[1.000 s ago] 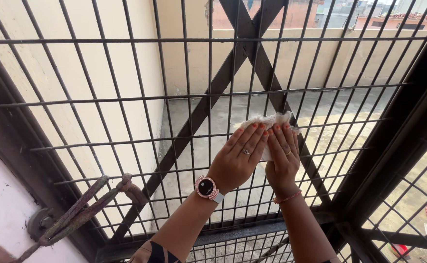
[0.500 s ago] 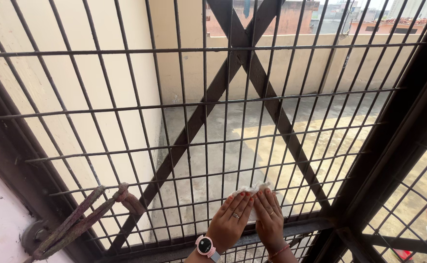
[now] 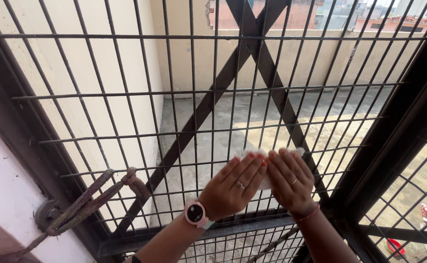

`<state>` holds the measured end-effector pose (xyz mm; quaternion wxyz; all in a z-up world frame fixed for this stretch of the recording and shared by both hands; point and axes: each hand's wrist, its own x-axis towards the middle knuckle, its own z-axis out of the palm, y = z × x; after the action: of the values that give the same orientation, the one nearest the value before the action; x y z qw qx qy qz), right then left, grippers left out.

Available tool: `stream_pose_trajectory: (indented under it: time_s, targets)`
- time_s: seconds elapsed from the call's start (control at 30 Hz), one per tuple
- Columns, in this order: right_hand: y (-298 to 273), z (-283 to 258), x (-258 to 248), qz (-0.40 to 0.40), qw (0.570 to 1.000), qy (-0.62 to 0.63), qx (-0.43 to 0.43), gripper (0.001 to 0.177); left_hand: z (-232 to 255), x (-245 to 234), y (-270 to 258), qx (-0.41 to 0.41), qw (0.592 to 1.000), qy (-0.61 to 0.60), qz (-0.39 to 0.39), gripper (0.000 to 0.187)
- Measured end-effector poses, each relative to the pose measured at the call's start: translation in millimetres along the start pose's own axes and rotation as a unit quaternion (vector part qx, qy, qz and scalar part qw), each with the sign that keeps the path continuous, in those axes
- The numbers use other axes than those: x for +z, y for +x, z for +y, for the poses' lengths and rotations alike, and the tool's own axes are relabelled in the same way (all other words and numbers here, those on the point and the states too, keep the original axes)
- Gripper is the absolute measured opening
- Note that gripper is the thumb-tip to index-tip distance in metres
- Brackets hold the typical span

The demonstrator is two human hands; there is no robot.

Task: The person wipes the metal bars of a window grille using a white cloth. They move the cloth along the vertical and diagonal bars, cleaning different sections of the grille.

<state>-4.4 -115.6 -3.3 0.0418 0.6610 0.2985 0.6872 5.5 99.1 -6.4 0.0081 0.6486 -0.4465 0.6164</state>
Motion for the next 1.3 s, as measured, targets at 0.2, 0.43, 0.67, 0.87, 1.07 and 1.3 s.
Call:
stream_pose_trajectory:
  time_s: [0.2,0.43,0.67,0.87,1.07,1.3]
  targets:
    - [156.9,63.2,42.1,0.064,0.997,-0.032,0.014,0.027,-124.6,-10.1,113.0,-0.042,0.988,0.118,0.091,0.039]
    - [119.4,1.0,71.6,-0.001,0.986,0.056,0.157,0.043,-107.7,-11.1,67.6,-0.097,0.994,0.053,0.008,0.039]
    - [29.6,-46.9,83.5,0.011,0.973,0.105,0.205,0.04,-64.2,11.8,-3.2,-0.108,0.994,0.011,-0.013,0.038]
    - [-28.1,-75.0,79.1,-0.031,0.973,0.103,0.202,0.04,-21.2,19.3,-54.3,-0.132,0.99,-0.015,-0.038,0.04]
    - [-81.0,-103.4,76.9,-0.053,0.967,0.114,0.223,0.041,16.5,30.5,-97.9,-0.175,0.98,-0.059,-0.068,0.041]
    - [-136.2,-136.4,55.4,-0.127,0.957,0.121,0.229,0.035,64.6,35.3,-162.1,-0.199,0.967,-0.102,-0.124,0.042]
